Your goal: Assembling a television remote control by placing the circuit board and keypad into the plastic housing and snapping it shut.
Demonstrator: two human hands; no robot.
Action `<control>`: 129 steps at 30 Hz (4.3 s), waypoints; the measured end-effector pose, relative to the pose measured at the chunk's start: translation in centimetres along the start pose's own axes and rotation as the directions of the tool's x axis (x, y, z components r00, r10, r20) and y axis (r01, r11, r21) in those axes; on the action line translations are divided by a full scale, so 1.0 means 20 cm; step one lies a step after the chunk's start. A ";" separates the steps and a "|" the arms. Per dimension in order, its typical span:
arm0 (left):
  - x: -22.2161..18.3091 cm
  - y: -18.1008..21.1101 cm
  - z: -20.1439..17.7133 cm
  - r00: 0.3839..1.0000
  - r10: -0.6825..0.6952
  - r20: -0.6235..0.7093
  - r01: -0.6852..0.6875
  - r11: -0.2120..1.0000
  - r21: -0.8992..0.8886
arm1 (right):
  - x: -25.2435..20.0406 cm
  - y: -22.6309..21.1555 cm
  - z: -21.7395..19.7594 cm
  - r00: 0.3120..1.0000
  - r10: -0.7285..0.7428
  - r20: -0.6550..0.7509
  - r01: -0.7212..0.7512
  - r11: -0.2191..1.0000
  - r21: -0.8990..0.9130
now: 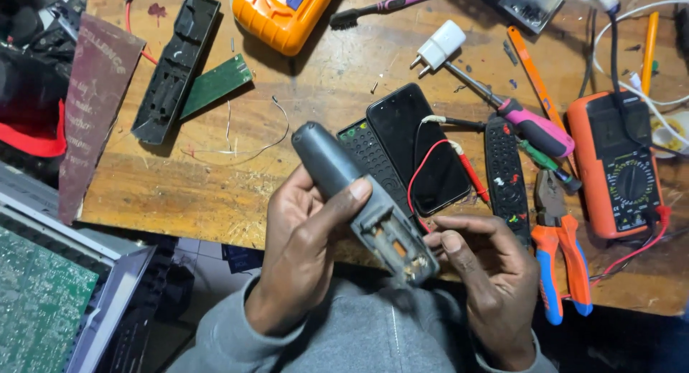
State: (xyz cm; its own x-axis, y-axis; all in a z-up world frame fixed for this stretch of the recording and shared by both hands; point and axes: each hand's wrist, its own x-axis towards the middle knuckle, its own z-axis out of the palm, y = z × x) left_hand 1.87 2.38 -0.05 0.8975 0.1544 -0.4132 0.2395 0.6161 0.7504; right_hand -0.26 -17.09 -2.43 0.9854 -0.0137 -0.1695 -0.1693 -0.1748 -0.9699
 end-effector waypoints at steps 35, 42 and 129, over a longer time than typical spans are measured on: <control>0.33 -0.10 -0.42 0.953 0.190 -0.234 -0.199 0.980 -0.011 | 1.44 0.11 0.25 0.561 -0.652 0.510 0.575 -0.137 -0.807; 0.29 -0.04 -0.37 0.853 0.314 -0.417 -0.254 0.947 0.194 | 0.88 -0.15 0.25 0.596 -0.761 0.258 0.674 0.299 -0.676; 0.14 -0.09 -0.04 0.734 0.570 -0.368 -0.453 0.816 0.360 | 0.08 0.08 0.44 0.550 -0.818 0.166 0.742 0.388 -0.547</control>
State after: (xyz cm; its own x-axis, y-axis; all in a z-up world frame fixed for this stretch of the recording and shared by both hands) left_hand 3.70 2.30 -3.05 0.6592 0.7491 -0.0653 -0.0776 0.1542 0.9850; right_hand 0.91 -8.72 -5.73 0.6780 0.2993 0.6714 0.6746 -0.6162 -0.4065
